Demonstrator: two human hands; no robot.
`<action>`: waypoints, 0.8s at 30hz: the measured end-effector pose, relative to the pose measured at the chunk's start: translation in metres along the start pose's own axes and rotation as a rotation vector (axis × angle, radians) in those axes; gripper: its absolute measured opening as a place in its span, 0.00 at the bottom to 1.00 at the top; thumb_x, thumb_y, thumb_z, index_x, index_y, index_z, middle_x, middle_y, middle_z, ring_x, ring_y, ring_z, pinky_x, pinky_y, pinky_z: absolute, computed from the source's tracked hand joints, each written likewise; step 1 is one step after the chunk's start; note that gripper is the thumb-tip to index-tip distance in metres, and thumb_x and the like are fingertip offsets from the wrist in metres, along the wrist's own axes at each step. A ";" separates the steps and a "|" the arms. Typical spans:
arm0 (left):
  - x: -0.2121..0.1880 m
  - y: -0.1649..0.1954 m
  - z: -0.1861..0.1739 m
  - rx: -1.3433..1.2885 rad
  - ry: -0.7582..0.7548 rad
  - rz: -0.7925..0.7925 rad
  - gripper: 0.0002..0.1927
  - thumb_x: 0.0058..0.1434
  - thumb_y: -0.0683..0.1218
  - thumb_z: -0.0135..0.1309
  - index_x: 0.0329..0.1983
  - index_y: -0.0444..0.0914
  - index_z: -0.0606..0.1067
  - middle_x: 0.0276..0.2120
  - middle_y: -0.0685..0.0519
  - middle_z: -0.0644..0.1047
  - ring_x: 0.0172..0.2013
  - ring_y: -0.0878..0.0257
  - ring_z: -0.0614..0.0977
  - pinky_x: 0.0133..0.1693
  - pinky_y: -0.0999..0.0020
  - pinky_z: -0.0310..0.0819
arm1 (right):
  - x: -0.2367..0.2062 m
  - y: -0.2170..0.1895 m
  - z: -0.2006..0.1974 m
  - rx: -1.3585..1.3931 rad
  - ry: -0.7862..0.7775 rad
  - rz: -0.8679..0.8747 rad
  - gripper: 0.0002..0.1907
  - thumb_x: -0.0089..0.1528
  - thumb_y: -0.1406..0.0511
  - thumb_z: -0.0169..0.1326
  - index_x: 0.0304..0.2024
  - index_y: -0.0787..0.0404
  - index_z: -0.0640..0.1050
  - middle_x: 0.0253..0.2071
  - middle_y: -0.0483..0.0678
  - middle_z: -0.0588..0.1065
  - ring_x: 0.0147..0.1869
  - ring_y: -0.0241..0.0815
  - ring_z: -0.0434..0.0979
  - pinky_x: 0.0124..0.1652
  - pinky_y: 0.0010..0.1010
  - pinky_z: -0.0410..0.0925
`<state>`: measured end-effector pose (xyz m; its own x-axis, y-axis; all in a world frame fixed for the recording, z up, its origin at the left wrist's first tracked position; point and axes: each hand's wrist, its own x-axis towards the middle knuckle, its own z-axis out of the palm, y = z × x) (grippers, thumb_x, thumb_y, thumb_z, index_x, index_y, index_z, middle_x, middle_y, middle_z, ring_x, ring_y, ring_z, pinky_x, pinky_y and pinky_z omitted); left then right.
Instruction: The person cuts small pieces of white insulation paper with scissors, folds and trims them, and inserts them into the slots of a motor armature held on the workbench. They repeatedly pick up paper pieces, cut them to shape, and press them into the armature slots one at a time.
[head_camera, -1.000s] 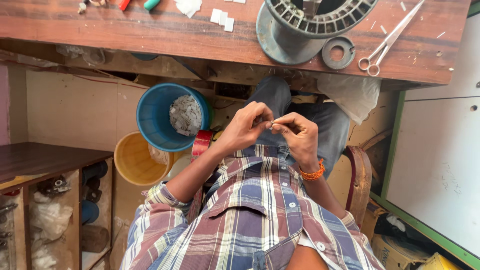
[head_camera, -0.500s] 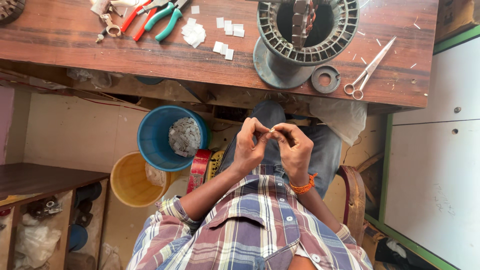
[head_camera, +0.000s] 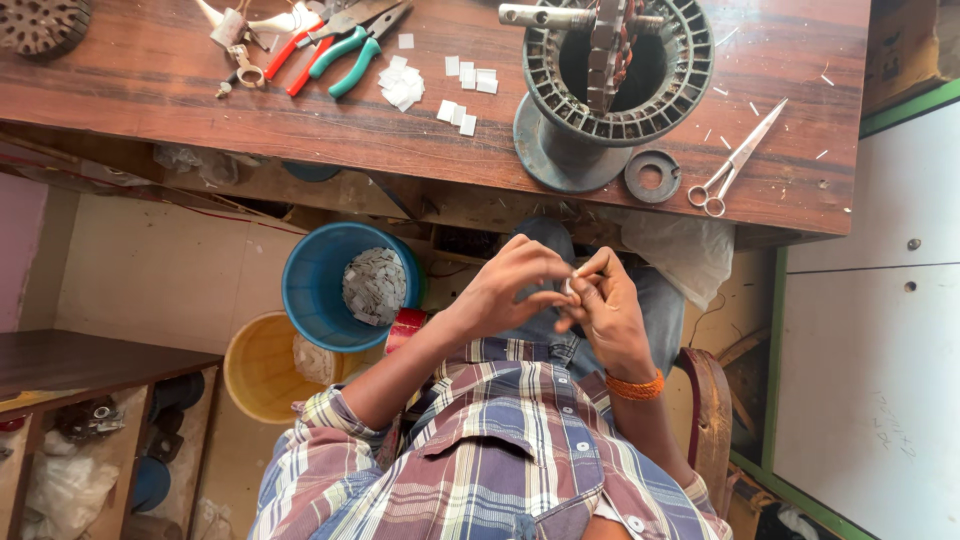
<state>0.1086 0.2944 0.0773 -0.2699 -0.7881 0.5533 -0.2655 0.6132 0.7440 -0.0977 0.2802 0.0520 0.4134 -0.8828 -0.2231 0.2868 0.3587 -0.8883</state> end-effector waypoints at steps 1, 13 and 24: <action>0.000 0.002 -0.004 0.044 -0.003 0.048 0.17 0.57 0.41 0.66 0.49 0.41 0.76 0.45 0.52 0.76 0.43 0.54 0.76 0.46 0.63 0.73 | -0.003 -0.003 0.001 0.038 -0.044 0.015 0.03 0.72 0.72 0.46 0.44 0.63 0.65 0.32 0.47 0.69 0.30 0.29 0.69 0.29 0.27 0.75; -0.009 0.020 0.002 -0.165 0.188 0.008 0.11 0.60 0.37 0.63 0.36 0.37 0.70 0.42 0.51 0.76 0.42 0.56 0.75 0.47 0.64 0.70 | -0.018 -0.010 0.032 -0.477 0.044 -0.662 0.05 0.69 0.70 0.57 0.46 0.66 0.75 0.49 0.53 0.76 0.47 0.37 0.78 0.42 0.25 0.74; -0.009 0.022 0.030 -0.380 0.341 -0.158 0.09 0.65 0.40 0.61 0.35 0.36 0.71 0.39 0.50 0.77 0.40 0.62 0.74 0.45 0.68 0.70 | -0.026 -0.008 0.021 -0.602 0.206 -0.654 0.05 0.64 0.71 0.63 0.39 0.67 0.80 0.44 0.51 0.79 0.43 0.35 0.79 0.41 0.23 0.73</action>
<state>0.0774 0.3166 0.0768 0.0789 -0.8807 0.4670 0.0920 0.4729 0.8763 -0.0922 0.3065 0.0737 0.1475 -0.9118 0.3832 -0.1139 -0.4005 -0.9092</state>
